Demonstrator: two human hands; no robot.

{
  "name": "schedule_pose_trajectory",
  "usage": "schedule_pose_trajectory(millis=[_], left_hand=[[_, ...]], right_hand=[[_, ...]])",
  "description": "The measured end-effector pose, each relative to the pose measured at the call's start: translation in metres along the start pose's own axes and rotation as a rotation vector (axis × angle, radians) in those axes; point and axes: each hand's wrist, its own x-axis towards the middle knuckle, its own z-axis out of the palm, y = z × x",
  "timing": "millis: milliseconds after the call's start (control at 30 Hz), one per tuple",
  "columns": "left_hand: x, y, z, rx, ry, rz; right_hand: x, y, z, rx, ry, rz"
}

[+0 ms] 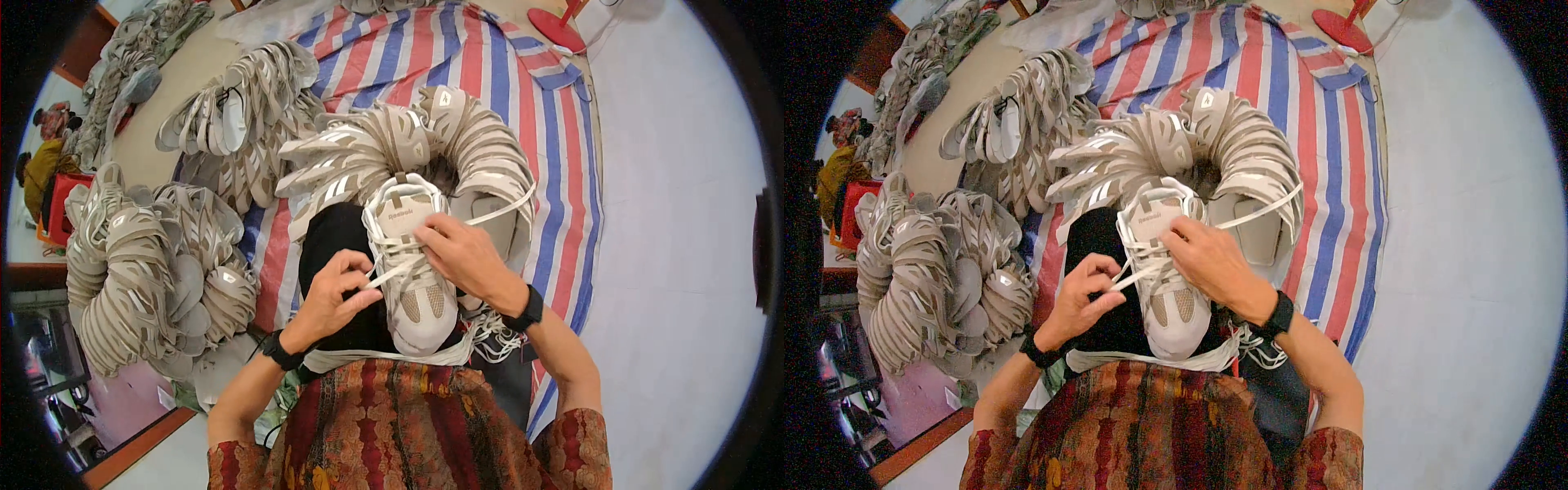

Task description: Lacing and tying several pairs of shoes in a manufacturing environment.

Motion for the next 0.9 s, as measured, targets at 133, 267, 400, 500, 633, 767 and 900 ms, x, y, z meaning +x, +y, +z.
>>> schedule_pose_trajectory(millis=[133,267,400,500,633,767,900], left_hand=[[0.017,0.010,0.001,-0.037,0.093,0.064],[0.021,-0.002,0.004,-0.089,0.067,0.136],[0.020,0.003,0.005,0.012,0.098,-0.046],[0.020,-0.003,0.006,0.070,0.098,-0.078],[0.027,-0.014,0.020,0.060,0.085,-0.002],[0.029,-0.013,0.021,-0.021,0.076,-0.176],[0.034,-0.005,0.027,-0.010,0.233,-0.216]], right_hand=[[0.005,0.007,0.007,-0.034,-0.004,-0.015],[0.002,0.010,0.007,-0.028,0.000,0.001],[0.003,0.013,0.004,-0.050,-0.015,-0.016],[0.007,0.019,-0.008,-0.207,0.020,-0.031],[0.002,0.045,-0.022,-0.107,0.244,0.010],[0.009,0.029,-0.018,0.508,-0.046,0.343],[0.021,0.015,-0.014,0.652,-0.247,0.399]])
